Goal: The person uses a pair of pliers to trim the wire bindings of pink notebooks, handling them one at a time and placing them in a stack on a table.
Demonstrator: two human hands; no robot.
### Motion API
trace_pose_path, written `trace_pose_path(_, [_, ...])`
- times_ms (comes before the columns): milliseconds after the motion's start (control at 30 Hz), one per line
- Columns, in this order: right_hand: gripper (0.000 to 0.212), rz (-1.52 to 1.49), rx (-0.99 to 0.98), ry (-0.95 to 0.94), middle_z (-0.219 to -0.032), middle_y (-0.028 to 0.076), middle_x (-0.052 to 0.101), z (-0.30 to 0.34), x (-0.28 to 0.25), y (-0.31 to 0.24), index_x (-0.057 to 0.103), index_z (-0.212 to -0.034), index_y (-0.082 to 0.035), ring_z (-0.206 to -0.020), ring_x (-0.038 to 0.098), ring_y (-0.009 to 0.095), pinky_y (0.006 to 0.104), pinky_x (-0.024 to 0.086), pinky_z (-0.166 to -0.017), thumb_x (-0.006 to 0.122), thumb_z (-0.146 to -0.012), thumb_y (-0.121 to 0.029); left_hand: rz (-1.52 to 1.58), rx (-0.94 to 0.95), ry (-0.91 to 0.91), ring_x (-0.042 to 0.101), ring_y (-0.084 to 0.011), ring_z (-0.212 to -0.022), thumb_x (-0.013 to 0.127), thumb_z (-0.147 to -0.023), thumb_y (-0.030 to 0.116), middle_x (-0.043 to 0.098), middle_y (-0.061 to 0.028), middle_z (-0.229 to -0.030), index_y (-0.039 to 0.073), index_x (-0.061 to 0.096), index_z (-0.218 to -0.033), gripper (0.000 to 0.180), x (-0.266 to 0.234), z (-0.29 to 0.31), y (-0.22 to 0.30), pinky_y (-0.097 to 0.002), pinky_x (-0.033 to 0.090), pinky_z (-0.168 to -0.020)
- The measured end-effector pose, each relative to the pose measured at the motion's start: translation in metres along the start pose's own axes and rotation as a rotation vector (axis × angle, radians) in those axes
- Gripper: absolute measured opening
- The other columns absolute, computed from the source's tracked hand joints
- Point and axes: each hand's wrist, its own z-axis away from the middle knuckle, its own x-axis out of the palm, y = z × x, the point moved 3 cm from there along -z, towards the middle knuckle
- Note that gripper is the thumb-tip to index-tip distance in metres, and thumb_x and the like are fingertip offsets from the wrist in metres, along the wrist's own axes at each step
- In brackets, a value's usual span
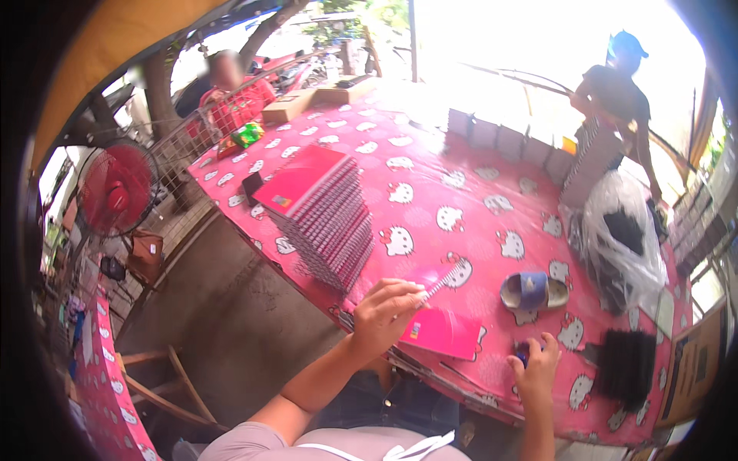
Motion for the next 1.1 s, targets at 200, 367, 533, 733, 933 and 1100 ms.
trace_pose_path(200, [0.053,-0.538,-0.749,-0.022,-0.120,0.016,0.051,-0.069,-0.049,-0.161,0.054,-0.118,-0.002,-0.101,0.053,0.035,0.0423,0.044,-0.088,0.073,-0.069,-0.004,-0.022,-0.081,-0.164,0.061,-0.0281,-0.085,0.067,-0.074,-0.003,0.061,-0.0126,-0.093,0.001,0.064,-0.094,0.021,-0.032,-0.021,0.043,-0.0354,0.051,-0.074])
trace_pose_path(367, [0.030,-1.273,-0.749,0.180,-0.090,0.010,0.060,-0.160,-0.085,-0.236,0.057,-0.109,0.002,-0.076,0.059,0.023,0.0300,0.048,-0.069,0.062,-0.080,-0.002,-0.138,-0.226,0.573,0.054,-0.0215,-0.109,0.058,-0.091,0.031,0.055,-0.0127,-0.123,0.002,0.049,-0.126,0.047,-0.135,-0.052,0.033,-0.0381,0.042,-0.094])
trace_pose_path(533, [0.024,-1.045,-0.409,0.197,-0.087,0.011,0.065,-0.257,-0.007,-0.298,0.065,-0.095,-0.001,-0.077,0.062,0.018,0.0312,0.049,-0.071,0.066,-0.083,-0.021,0.149,-0.596,0.641,0.046,-0.0229,-0.122,0.023,-0.095,0.063,0.048,-0.0141,-0.135,0.000,0.036,-0.140,0.078,-0.160,-0.086,-0.086,-0.0395,0.033,-0.104])
trace_pose_path(733, [0.032,-1.227,-0.387,0.174,-0.096,0.016,0.062,-0.261,0.040,-0.314,0.059,-0.107,-0.001,-0.087,0.059,0.025,0.0357,0.046,-0.081,0.054,-0.089,-0.028,-0.103,-0.583,0.592,0.052,-0.0181,-0.088,0.048,-0.097,0.040,0.055,-0.0120,-0.091,-0.005,0.053,-0.096,0.046,-0.143,-0.093,-0.087,-0.0342,0.041,-0.085])
trace_pose_path(933, [0.045,-0.940,-0.555,0.353,-0.116,0.020,0.053,-0.199,0.000,-0.241,0.046,-0.125,0.000,-0.109,0.051,0.032,0.0405,0.039,-0.093,0.058,-0.090,-0.027,-0.242,-0.252,0.709,0.049,-0.0236,-0.109,0.046,-0.099,0.033,0.048,-0.0171,-0.119,-0.001,0.036,-0.123,0.044,-0.168,-0.063,-0.089,-0.0377,0.038,-0.095])
trace_pose_path(1100, [0.045,-0.523,0.102,-0.160,-0.100,0.022,0.059,-0.094,0.050,-0.054,0.056,-0.111,0.003,-0.091,0.058,0.033,0.0410,0.046,-0.081,0.066,-0.085,-0.032,0.060,-0.045,0.640,0.047,-0.0256,-0.119,0.045,-0.096,0.031,0.046,-0.0163,-0.132,0.005,0.037,-0.130,0.043,-0.137,0.002,-0.002,-0.0389,0.039,-0.096])
